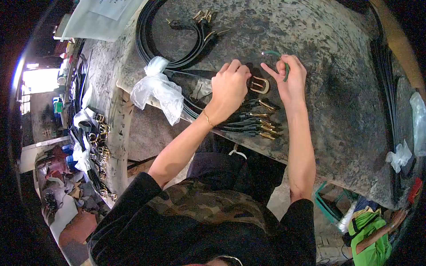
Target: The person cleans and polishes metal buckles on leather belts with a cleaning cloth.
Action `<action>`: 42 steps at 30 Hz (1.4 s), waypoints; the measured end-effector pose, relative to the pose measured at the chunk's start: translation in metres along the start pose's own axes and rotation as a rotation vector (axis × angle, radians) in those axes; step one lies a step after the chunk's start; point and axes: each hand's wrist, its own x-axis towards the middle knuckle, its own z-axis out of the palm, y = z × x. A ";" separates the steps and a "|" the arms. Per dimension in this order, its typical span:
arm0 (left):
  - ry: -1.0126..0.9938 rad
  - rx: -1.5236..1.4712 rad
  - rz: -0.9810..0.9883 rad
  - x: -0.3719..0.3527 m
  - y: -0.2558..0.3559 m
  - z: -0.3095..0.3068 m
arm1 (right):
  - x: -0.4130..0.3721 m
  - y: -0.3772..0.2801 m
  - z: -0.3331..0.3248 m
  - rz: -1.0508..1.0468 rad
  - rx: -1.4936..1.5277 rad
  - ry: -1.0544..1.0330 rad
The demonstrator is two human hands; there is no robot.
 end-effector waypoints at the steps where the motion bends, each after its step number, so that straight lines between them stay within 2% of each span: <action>1: 0.034 -0.015 0.015 -0.002 0.000 0.000 | 0.000 -0.001 0.001 0.004 0.000 0.006; 6: 0.101 -0.123 0.022 -0.007 -0.008 0.000 | 0.000 0.001 0.003 -0.012 -0.042 0.012; 9: 0.084 -0.188 0.027 -0.009 -0.015 -0.002 | 0.001 0.005 -0.002 -0.052 -0.137 -0.066; 11: 0.033 -0.228 0.007 -0.008 -0.019 -0.005 | 0.001 0.009 -0.002 -0.113 -0.348 -0.088; 14: 0.014 -0.267 -0.054 -0.005 -0.017 -0.011 | -0.001 0.013 0.002 -0.166 -0.494 -0.097; 20: 0.034 -0.312 -0.058 -0.006 -0.019 -0.010 | 0.002 0.016 -0.004 -0.196 -0.655 -0.132; 29: 0.019 -0.325 -0.073 -0.006 -0.019 -0.013 | 0.002 0.018 -0.003 -0.237 -0.743 -0.104; 36: -0.051 -0.385 -0.122 -0.007 -0.027 -0.020 | 0.000 0.018 0.000 -0.217 -0.676 -0.098; 38: -0.148 -0.710 -0.117 -0.010 -0.041 -0.021 | -0.003 0.017 0.004 -0.212 -0.439 -0.071; 42: -0.221 -0.806 -0.140 -0.012 -0.051 -0.023 | -0.010 0.017 0.009 -0.242 -0.572 -0.113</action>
